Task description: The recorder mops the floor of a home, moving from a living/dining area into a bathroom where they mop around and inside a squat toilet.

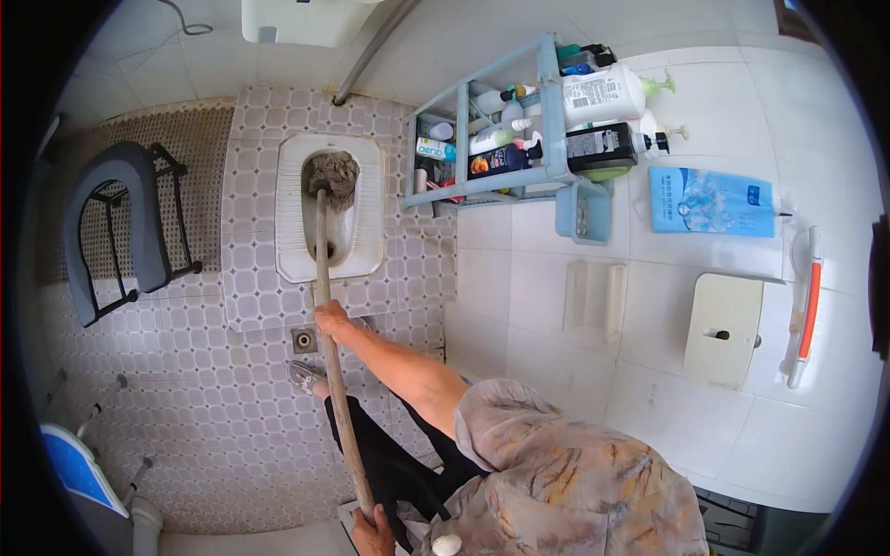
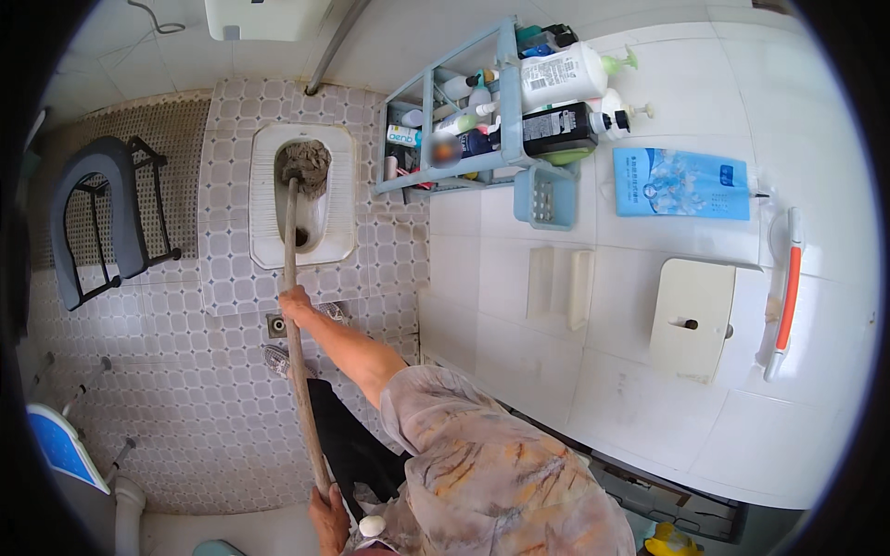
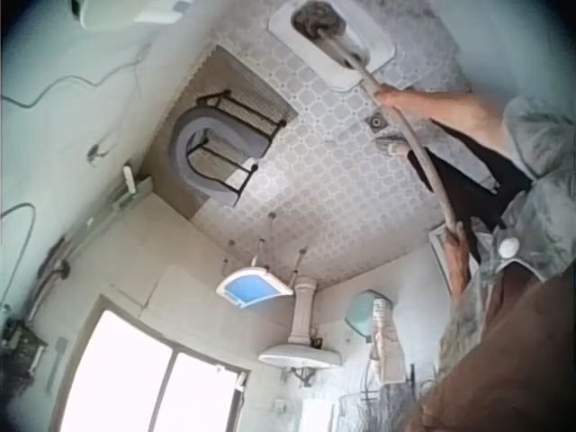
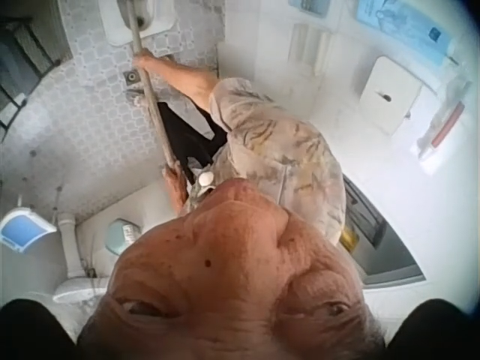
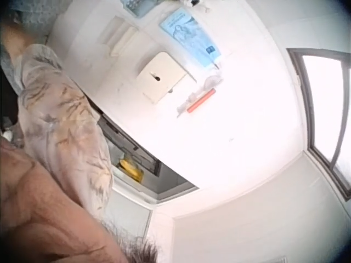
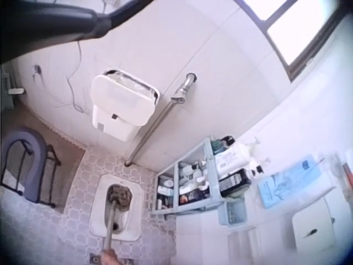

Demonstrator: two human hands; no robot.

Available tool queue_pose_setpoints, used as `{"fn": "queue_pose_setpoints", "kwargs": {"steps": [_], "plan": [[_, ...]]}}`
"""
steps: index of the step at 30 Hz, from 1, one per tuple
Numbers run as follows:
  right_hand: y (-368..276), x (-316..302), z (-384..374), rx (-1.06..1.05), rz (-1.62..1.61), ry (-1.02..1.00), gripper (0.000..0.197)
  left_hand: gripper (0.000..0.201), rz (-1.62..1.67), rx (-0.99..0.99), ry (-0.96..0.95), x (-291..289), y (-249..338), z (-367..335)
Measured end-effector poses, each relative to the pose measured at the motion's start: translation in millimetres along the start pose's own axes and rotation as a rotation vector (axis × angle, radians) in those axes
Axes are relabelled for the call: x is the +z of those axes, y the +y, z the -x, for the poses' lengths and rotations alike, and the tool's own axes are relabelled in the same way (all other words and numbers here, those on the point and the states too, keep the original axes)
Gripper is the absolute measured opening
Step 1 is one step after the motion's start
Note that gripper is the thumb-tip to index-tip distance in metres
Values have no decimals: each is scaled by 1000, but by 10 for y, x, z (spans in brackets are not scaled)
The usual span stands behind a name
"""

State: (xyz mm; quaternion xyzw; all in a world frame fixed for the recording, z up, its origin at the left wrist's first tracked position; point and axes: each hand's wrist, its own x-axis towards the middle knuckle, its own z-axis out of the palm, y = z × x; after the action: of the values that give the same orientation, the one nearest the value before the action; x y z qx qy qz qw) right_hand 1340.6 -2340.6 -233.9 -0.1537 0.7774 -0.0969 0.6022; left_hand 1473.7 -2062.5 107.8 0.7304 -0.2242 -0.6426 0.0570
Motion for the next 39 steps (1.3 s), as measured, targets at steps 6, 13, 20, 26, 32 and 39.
{"fn": "queue_pose_setpoints", "kwargs": {"steps": [6, 13, 20, 26, 32, 39], "plan": [[304, 90, 1019, 86, -393, -152, 28, 45, -492, 100, 174, -335, -900, 617], [120, -81, 1712, 140, -642, -230, 24, 42, -535, 26, 205, -457, -1242, 1002], [273, -222, 1799, 308, -954, -454, 29, 49, -506, -10, 303, -578, -1631, 953], [602, 121, 744, 147, -449, -163, 27, 30, -801, 446, 811, -278, -481, 174], [241, 0, 164, -233, 422, 332, 40, 37, -493, 206, 138, -339, -606, -337], [-239, -248, -401, -551, 772, 179, 40, 40, 720, -525, -509, -251, 468, -852]]}}
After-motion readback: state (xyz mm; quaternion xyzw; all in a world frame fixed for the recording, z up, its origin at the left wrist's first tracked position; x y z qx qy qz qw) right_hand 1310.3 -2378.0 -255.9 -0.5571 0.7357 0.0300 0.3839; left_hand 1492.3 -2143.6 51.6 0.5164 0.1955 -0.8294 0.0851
